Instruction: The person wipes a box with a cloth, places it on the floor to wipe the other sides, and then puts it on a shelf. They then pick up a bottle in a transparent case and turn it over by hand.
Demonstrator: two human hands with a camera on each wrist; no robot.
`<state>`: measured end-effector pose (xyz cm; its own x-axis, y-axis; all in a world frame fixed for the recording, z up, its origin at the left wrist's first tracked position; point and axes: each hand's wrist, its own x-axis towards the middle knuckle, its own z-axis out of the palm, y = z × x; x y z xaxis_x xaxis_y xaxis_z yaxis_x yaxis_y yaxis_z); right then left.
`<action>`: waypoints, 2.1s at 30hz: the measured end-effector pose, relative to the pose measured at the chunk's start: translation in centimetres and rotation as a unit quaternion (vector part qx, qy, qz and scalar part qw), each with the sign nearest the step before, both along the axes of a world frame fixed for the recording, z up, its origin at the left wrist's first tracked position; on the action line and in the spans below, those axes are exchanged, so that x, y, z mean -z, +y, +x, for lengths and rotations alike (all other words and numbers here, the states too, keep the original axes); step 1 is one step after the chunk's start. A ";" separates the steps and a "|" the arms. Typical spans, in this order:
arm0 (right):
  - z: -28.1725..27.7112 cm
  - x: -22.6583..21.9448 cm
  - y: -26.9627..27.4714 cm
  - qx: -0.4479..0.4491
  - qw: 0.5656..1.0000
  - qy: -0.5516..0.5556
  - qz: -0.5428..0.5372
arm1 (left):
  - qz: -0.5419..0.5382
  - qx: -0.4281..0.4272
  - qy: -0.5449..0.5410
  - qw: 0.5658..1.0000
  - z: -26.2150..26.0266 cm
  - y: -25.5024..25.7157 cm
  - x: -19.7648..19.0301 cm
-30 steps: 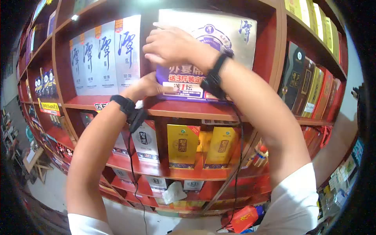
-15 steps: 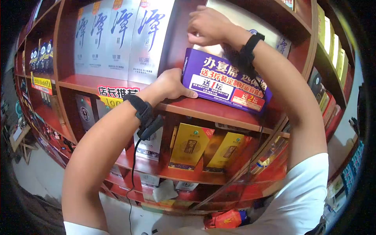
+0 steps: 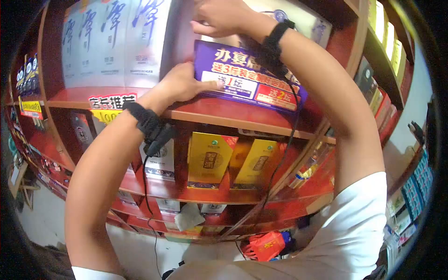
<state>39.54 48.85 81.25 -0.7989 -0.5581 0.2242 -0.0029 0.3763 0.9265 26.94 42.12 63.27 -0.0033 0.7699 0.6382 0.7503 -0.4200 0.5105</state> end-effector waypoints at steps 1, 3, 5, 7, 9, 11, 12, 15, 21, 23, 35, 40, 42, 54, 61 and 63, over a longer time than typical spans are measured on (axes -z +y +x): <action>0.3 0.1 0.0 -0.048 0.998 -0.006 -0.039 | 0.022 -0.010 0.001 1.000 0.5 -0.4 -0.1; 1.5 0.6 -1.2 -0.161 0.976 0.080 -0.123 | 0.081 -0.104 0.024 0.991 0.3 0.1 -0.3; 3.2 2.7 -1.3 -0.179 0.918 0.294 -0.198 | 0.100 -0.115 0.078 0.985 1.0 -0.4 -0.4; 7.9 6.9 -3.3 -0.142 0.886 0.343 -0.280 | 0.091 -0.102 0.049 0.989 2.0 -1.2 -0.7; 13.8 12.0 -7.1 -0.059 0.872 0.320 -0.366 | 0.076 -0.097 0.040 0.992 2.1 -1.4 -0.6; 18.0 16.2 -8.7 0.022 0.840 0.371 -0.395 | 0.099 -0.105 0.072 0.987 1.4 -0.5 -0.2; 19.4 17.5 -9.2 0.054 0.773 0.383 -0.503 | 0.086 -0.125 0.079 0.985 1.3 -0.3 -0.2; 21.9 19.4 -6.5 0.112 0.701 0.381 -0.592 | 0.089 -0.125 0.083 0.985 1.0 0.1 0.0; 21.6 20.7 -3.7 0.271 0.682 0.371 -0.569 | 0.078 -0.037 0.078 0.993 0.4 0.0 0.0; 21.2 21.3 -2.6 0.274 0.682 0.388 -0.556 | 0.082 -0.011 0.087 0.993 0.4 -0.2 -0.2; 19.1 21.6 -4.2 0.300 0.654 0.465 -0.515 | 0.093 -0.058 0.079 0.991 1.7 -0.8 -0.3; 19.4 21.9 -3.7 0.248 0.660 0.483 -0.520 | 0.076 -0.063 0.092 0.991 2.2 -1.5 -0.6; 19.2 22.5 -3.3 0.244 0.657 0.500 -0.508 | 0.095 -0.054 0.113 0.988 2.0 -1.4 -0.6; 20.5 26.1 -6.5 -0.158 0.700 0.520 -0.463 | 0.116 -0.136 0.180 0.967 2.5 -2.2 -0.2; 30.9 44.1 -14.6 0.028 0.558 0.502 -0.660 | 0.273 0.031 0.008 0.962 10.4 -13.5 4.0; 35.9 49.8 -14.9 0.150 0.516 0.539 -0.648 | 0.261 0.100 -0.108 0.954 9.8 -18.1 10.1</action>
<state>75.45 33.99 31.42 0.1744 0.7324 0.6582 0.4894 0.5156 -0.7034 36.76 23.98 53.13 -0.0644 0.3470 0.9356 0.5297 -0.7827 0.3268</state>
